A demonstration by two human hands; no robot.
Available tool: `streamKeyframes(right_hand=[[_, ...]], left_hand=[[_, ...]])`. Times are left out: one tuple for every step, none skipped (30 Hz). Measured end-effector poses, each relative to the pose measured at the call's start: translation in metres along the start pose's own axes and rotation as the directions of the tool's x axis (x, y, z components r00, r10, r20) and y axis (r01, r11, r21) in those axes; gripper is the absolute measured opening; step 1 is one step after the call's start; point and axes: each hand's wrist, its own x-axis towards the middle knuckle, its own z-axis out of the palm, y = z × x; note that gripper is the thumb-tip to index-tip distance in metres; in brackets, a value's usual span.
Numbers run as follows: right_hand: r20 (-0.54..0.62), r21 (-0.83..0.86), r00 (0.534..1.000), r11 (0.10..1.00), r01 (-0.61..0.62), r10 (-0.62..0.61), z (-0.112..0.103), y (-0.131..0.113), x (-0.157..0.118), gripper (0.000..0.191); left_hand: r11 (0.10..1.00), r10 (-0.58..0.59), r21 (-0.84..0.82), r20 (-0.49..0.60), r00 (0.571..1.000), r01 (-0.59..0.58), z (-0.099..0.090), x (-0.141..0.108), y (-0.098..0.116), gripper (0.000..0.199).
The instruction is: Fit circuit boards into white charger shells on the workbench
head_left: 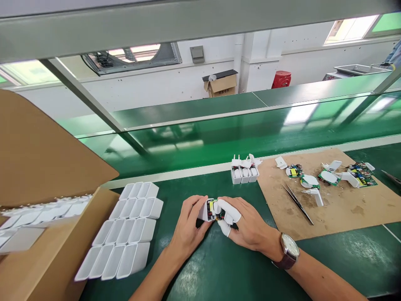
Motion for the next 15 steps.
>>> streamKeyframes(right_hand=[[0.004,0.006,1.000,1.000,-0.003,0.003,-0.0001,-0.0001,0.0000,0.059],[0.005,0.011,1.000,1.000,-0.003,0.003,-0.0002,-0.0002,0.0001,0.059],[0.006,0.014,1.000,1.000,-0.001,0.001,-0.0003,-0.0004,0.0002,0.059],[0.007,0.015,1.000,1.000,0.002,-0.002,-0.0003,-0.0005,0.0004,0.060],[0.006,0.014,1.000,1.000,0.003,-0.003,-0.0003,-0.0007,0.0004,0.060],[0.008,0.012,1.000,1.000,0.004,-0.004,-0.0003,-0.0008,0.0004,0.061],[0.009,0.012,1.000,1.000,0.004,-0.004,-0.0002,-0.0009,0.0004,0.062],[0.011,0.013,1.000,1.000,0.003,-0.003,-0.0001,-0.0010,0.0004,0.063],[0.015,0.016,1.000,1.000,0.000,0.000,-0.0001,-0.0011,0.0004,0.063],[0.019,0.018,1.000,1.000,-0.005,0.004,-0.0002,-0.0012,0.0004,0.063],[0.022,0.022,1.000,1.000,-0.009,0.008,-0.0003,-0.0012,0.0006,0.063],[0.023,0.024,1.000,1.000,-0.013,0.012,-0.0006,-0.0014,0.0008,0.064],[0.024,0.026,1.000,1.000,-0.015,0.014,-0.0009,-0.0016,0.0010,0.064],[0.028,0.030,1.000,0.999,-0.013,0.012,-0.0012,-0.0018,0.0014,0.064],[0.033,0.037,0.999,0.999,-0.012,0.011,-0.0015,-0.0020,0.0016,0.065]], left_hand=[[1.000,0.000,-0.002,-0.002,1.000,0.000,0.0002,-0.0001,0.0000,0.060],[1.000,-0.001,-0.003,-0.005,1.000,0.001,0.0002,-0.0002,0.0000,0.059],[1.000,-0.002,-0.004,-0.009,1.000,0.002,0.0002,-0.0001,0.0002,0.059],[1.000,-0.005,-0.003,-0.012,1.000,0.005,0.0001,0.0000,0.0005,0.059],[1.000,-0.009,-0.002,-0.015,1.000,0.009,-0.0002,0.0003,0.0008,0.058],[1.000,-0.011,-0.001,-0.018,1.000,0.011,-0.0004,0.0006,0.0012,0.057],[1.000,-0.012,0.002,-0.020,1.000,0.012,-0.0007,0.0010,0.0016,0.057],[1.000,-0.012,0.004,-0.020,1.000,0.012,-0.0009,0.0014,0.0020,0.057],[1.000,-0.010,0.005,-0.019,1.000,0.010,-0.0011,0.0018,0.0024,0.057],[1.000,-0.006,0.006,-0.019,1.000,0.006,-0.0012,0.0022,0.0028,0.057],[1.000,-0.001,0.008,-0.022,1.000,0.001,-0.0011,0.0025,0.0032,0.057],[1.000,0.001,0.009,-0.023,1.000,-0.001,-0.0010,0.0028,0.0037,0.056],[1.000,0.003,0.009,-0.026,1.000,-0.002,-0.0008,0.0030,0.0041,0.056],[1.000,0.003,0.009,-0.029,1.000,-0.003,-0.0005,0.0031,0.0046,0.056],[1.000,0.004,0.007,-0.032,0.999,-0.004,-0.0002,0.0032,0.0051,0.055]])
